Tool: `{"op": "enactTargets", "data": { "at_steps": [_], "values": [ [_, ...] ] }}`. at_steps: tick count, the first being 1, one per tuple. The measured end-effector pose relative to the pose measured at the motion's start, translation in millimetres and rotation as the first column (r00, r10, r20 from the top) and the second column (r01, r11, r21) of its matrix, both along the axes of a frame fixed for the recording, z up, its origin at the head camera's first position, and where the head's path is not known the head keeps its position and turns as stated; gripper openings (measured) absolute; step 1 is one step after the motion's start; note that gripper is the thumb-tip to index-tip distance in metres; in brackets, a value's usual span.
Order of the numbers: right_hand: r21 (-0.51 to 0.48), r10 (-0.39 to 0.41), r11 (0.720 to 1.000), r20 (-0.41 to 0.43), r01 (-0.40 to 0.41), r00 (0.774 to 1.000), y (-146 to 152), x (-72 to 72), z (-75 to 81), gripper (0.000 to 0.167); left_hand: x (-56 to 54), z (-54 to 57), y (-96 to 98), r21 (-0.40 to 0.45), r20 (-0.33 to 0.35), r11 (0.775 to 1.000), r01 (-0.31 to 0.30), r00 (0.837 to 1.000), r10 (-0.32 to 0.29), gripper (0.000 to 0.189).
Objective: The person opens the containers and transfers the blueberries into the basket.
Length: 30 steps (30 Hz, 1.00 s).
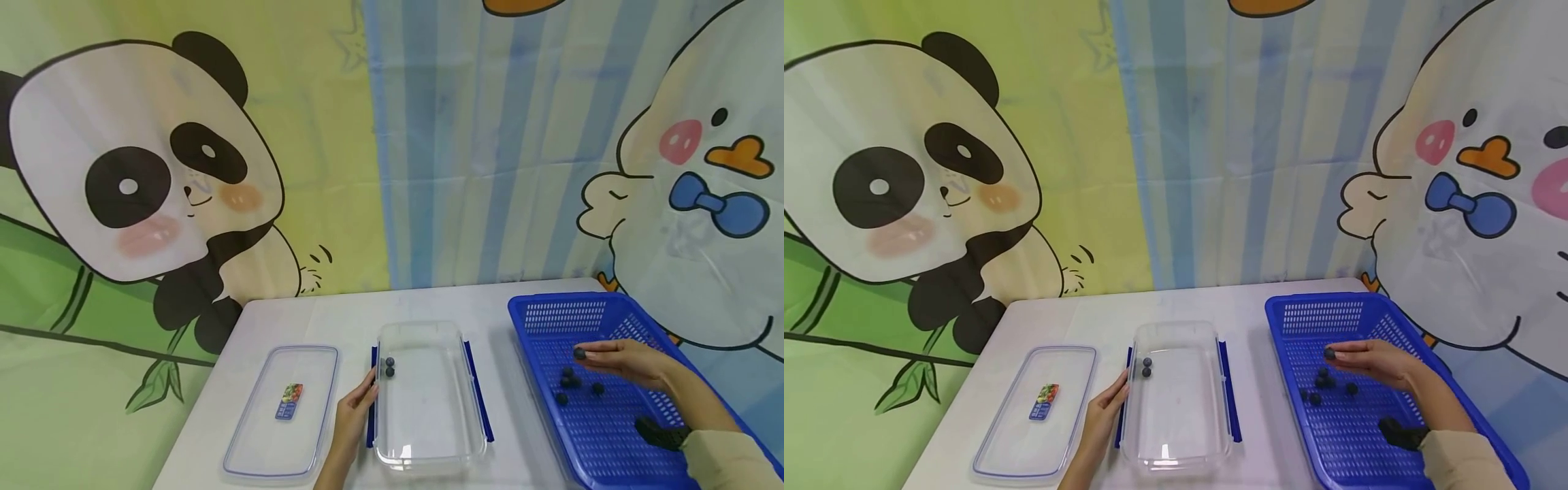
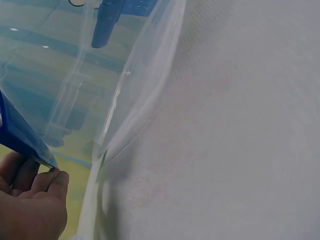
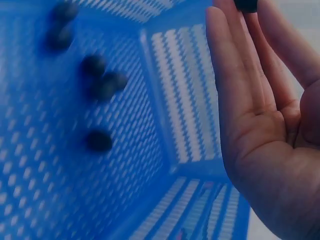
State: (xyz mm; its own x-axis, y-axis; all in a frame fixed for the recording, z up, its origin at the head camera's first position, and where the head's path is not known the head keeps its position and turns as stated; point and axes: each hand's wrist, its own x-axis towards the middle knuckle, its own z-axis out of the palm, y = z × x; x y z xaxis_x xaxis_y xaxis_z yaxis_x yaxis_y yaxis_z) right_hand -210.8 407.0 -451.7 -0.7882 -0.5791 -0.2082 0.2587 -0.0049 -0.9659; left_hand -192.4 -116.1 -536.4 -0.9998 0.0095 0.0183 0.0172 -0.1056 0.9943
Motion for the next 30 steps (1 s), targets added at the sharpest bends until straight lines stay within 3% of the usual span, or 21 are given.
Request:
{"op": "enactTargets", "data": {
  "at_steps": [4, 6, 15, 23, 30],
  "values": [
    [0.011, 0.021, 1.0, 0.039, -0.022, 0.999, 14, 7.1, -10.2, 0.033, 7.4, 17.9, 1.0, -0.012, 0.007, 1.0, 0.009, 1.0, -0.009, 0.041],
    [0.017, 0.029, 0.999, 0.062, -0.03, 0.998, 18, 8.7, -14.7, 0.032, 6.1, 17.2, 0.8, -0.013, 0.011, 1.0, 0.01, 1.0, -0.01, 0.042],
    [-0.028, 0.138, 0.99, 0.172, -0.135, 0.975, 31, 13.7, -41.2, 0.035, -6.7, -10.9, -1.1, -0.008, 0.008, 1.0, 0.004, 1.0, -0.004, 0.041],
    [0.013, 0.104, 0.994, 0.258, -0.111, 0.961, 35, 14.6, -46.0, 0.032, -6.2, -14.1, 0.2, -0.008, -0.005, 1.0, -0.012, 1.0, 0.012, 0.041],
    [-0.095, 0.124, 0.99, 0.244, -0.103, 0.962, 31, 10.1, -41.4, 0.036, -6.5, -14.6, 0.2, -0.018, 0.006, 1.0, -0.023, 1.0, 0.023, 0.042]
  ]
}}
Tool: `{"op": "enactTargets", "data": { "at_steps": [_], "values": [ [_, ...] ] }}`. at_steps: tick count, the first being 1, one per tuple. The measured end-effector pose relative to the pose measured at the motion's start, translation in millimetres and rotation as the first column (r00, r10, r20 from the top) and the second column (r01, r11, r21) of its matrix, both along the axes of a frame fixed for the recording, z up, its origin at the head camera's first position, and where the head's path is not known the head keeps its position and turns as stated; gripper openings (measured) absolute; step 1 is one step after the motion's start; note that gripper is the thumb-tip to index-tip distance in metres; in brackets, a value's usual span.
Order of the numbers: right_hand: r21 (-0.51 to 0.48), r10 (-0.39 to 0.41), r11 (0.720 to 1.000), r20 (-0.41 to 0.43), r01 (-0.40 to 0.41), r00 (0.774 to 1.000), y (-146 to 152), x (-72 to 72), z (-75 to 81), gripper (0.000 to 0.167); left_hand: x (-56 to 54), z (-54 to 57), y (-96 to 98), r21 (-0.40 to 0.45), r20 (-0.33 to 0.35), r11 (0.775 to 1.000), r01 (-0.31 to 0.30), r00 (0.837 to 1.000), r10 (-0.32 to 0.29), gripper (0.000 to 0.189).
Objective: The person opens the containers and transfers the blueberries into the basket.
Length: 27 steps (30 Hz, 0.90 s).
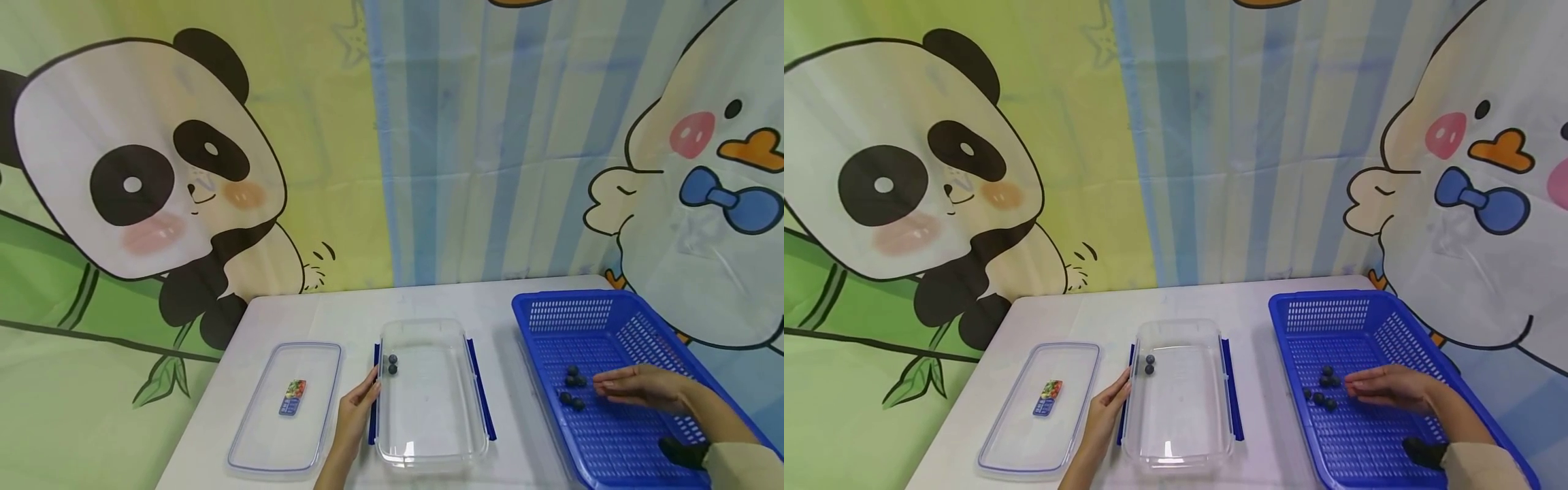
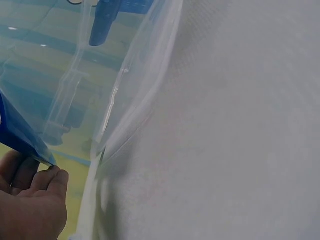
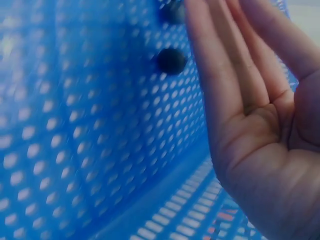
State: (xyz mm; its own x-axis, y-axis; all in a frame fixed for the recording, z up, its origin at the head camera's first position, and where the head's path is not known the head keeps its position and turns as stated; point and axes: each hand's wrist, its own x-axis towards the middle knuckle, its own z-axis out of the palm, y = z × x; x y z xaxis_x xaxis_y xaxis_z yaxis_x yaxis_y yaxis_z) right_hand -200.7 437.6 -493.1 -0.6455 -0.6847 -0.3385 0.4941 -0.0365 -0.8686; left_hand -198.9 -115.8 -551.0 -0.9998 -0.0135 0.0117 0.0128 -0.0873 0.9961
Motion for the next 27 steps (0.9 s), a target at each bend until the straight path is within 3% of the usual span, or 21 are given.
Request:
{"op": "enactTargets", "data": {
  "at_steps": [8, 13, 16, 21, 27],
  "values": [
    [-0.01, -0.034, 0.999, -0.117, 0.033, 0.993, -55, -23.8, 35.7, 0.034, -0.5, 4.0, -3.3, -0.02, -0.019, 1.0, -0.01, 1.0, 0.009, 0.043],
    [0.074, -0.038, 0.996, -0.233, 0.057, 0.972, -115, -43.9, 55.1, 0.031, -0.5, 5.1, -4.9, -0.037, -0.028, 0.999, -0.004, 1.0, 0.003, 0.044],
    [0.081, -0.061, 0.993, -0.247, 0.084, 0.967, -156, -55.6, 62.4, 0.031, -1.2, 5.6, -5.2, -0.037, -0.035, 0.999, 0.0, 0.999, -0.002, 0.043],
    [0.016, -0.116, 0.992, -0.205, 0.122, 0.972, -227, -69.0, 65.6, 0.034, -0.3, 5.2, -3.4, -0.045, -0.039, 0.999, 0.012, 0.999, -0.014, 0.043],
    [0.027, -0.272, 0.96, -0.141, 0.278, 0.952, -307, -78.5, 48.8, 0.036, 1.8, 2.0, -0.9, -0.04, -0.017, 0.999, 0.011, 1.0, -0.011, 0.042]
  ]
}}
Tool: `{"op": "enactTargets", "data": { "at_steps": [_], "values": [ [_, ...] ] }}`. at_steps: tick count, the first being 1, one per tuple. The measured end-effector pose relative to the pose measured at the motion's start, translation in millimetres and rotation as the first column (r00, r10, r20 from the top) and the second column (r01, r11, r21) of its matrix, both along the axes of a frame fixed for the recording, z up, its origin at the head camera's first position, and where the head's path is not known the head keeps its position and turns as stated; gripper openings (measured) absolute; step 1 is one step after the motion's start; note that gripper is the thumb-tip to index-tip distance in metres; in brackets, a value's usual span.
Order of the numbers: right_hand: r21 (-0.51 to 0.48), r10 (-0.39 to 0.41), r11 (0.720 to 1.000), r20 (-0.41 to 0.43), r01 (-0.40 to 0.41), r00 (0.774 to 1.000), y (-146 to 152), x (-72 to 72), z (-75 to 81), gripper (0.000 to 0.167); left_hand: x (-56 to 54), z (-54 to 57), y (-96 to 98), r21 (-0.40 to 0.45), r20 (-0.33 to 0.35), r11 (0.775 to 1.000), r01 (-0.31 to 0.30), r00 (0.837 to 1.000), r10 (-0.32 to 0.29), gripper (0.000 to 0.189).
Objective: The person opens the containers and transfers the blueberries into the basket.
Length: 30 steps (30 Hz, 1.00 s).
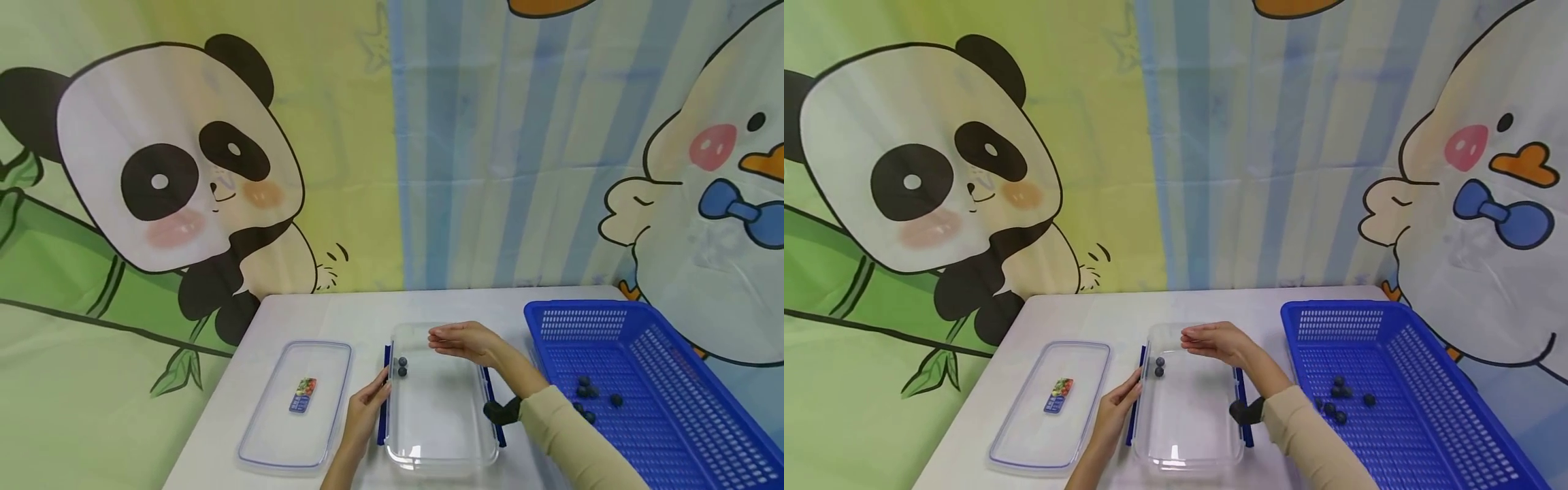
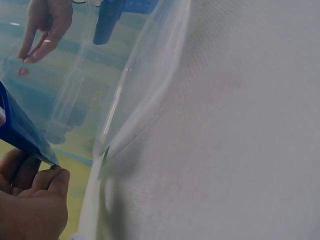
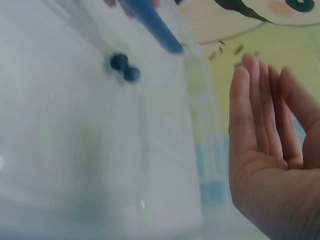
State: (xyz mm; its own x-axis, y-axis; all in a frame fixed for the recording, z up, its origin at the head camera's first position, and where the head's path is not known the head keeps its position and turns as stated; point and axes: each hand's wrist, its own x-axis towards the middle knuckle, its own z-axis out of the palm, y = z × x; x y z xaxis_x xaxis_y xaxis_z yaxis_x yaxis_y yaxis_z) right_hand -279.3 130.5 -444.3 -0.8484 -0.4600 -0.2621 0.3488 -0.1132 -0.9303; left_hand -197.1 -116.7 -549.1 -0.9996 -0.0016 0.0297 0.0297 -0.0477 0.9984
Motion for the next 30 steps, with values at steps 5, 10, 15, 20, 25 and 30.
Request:
{"op": "enactTargets", "data": {
  "at_steps": [5, 10, 15, 20, 25, 30],
  "values": [
    [0.039, -0.071, 0.997, 0.035, 0.07, 0.997, -39, -7.7, -19.7, 0.036, 1.1, 3.3, 0.4, 0.008, -0.004, 1.0, 0.012, 1.0, -0.012, 0.041],
    [0.051, -0.066, 0.997, 0.038, 0.064, 0.997, -52, -14.0, -36.0, 0.034, 1.8, 3.0, 0.5, -0.016, 0.0, 1.0, 0.013, 1.0, -0.013, 0.042],
    [0.098, -0.071, 0.993, 0.054, 0.066, 0.996, -60, -19.7, -49.8, 0.031, -0.1, -2.9, -2.2, -0.051, -0.007, 0.999, -0.011, 1.0, 0.01, 0.045],
    [0.161, -0.132, 0.979, 0.056, 0.121, 0.99, -62, -23.1, -58.3, 0.028, 0.0, 1.0, -2.2, -0.016, -0.009, 1.0, 0.007, 1.0, -0.007, 0.041],
    [0.233, -0.15, 0.963, 0.034, 0.138, 0.988, -62, -26.5, -61.8, 0.026, 7.8, 19.3, -0.8, -0.026, -0.027, 1.0, 0.015, 1.0, -0.016, 0.042],
    [0.273, -0.13, 0.955, 0.045, 0.113, 0.99, -63, -27.5, -64.3, 0.028, 12.5, 27.8, -0.3, -0.043, -0.013, 0.999, 0.016, 1.0, -0.016, 0.044]
  ]
}}
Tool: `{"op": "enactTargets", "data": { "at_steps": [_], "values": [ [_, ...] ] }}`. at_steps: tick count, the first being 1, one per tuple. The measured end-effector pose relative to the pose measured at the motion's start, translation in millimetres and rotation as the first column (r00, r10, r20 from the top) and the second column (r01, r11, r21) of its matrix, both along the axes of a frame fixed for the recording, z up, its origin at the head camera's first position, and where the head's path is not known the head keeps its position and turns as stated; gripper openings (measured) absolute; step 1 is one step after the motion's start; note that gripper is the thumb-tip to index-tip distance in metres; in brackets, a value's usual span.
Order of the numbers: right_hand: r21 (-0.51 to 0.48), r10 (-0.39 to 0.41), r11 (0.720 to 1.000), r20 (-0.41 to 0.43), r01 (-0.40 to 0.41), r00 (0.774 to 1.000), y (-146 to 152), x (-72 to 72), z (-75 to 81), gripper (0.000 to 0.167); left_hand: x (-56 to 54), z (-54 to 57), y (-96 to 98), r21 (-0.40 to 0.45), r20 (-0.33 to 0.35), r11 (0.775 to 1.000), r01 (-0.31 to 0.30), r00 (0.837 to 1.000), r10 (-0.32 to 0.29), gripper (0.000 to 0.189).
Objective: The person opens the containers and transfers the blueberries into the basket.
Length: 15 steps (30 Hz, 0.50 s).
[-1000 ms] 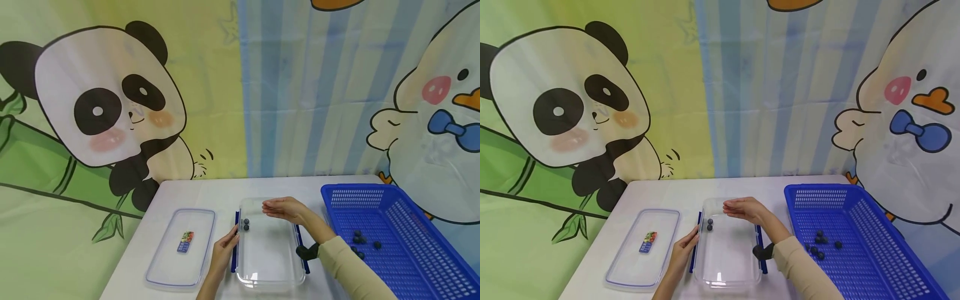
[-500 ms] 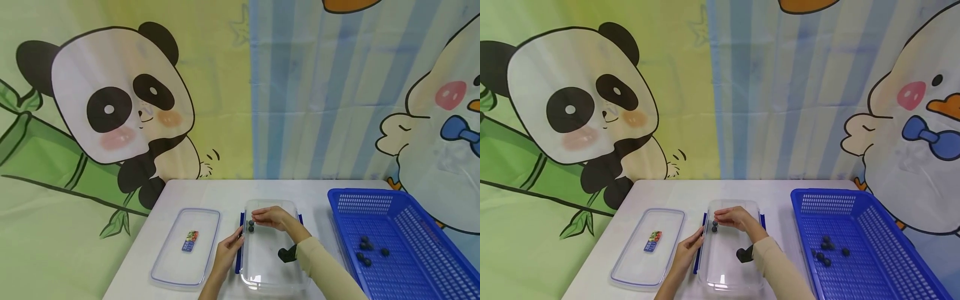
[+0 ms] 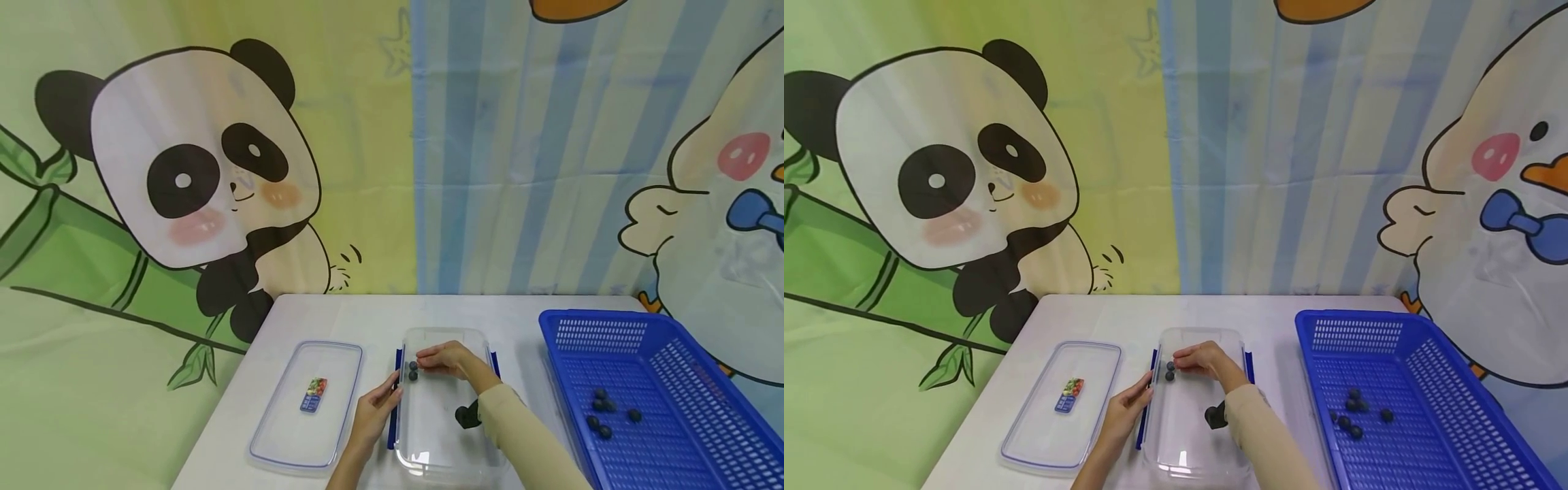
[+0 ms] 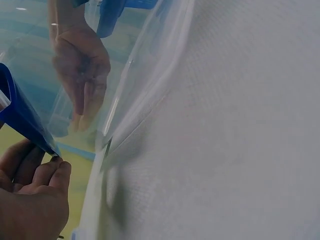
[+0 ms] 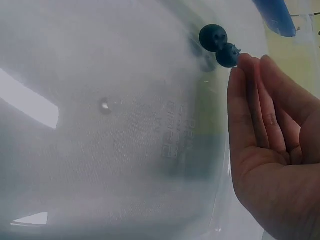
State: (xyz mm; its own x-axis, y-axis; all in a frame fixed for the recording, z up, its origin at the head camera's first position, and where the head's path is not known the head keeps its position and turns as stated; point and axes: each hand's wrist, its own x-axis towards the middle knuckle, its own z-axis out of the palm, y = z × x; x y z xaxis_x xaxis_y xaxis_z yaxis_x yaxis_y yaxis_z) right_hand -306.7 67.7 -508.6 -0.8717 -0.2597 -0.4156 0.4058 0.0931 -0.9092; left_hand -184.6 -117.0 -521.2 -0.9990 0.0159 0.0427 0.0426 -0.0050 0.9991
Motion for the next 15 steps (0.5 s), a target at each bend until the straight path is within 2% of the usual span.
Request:
{"op": "enactTargets", "data": {
  "at_steps": [6, 15],
  "values": [
    [0.01, -0.015, 1.0, 0.009, 0.015, 1.0, -0.5, -1.2, -2.8, 0.027, -1.7, -1.9, 0.4, 0.011, -0.015, 1.0, 0.018, 1.0, -0.018, 0.045],
    [0.033, -0.003, 0.999, 0.004, 0.003, 1.0, -2.2, -0.7, -8.3, 0.027, -1.1, -1.3, -0.9, 0.008, 0.0, 1.0, 0.002, 1.0, -0.002, 0.044]
  ]
}}
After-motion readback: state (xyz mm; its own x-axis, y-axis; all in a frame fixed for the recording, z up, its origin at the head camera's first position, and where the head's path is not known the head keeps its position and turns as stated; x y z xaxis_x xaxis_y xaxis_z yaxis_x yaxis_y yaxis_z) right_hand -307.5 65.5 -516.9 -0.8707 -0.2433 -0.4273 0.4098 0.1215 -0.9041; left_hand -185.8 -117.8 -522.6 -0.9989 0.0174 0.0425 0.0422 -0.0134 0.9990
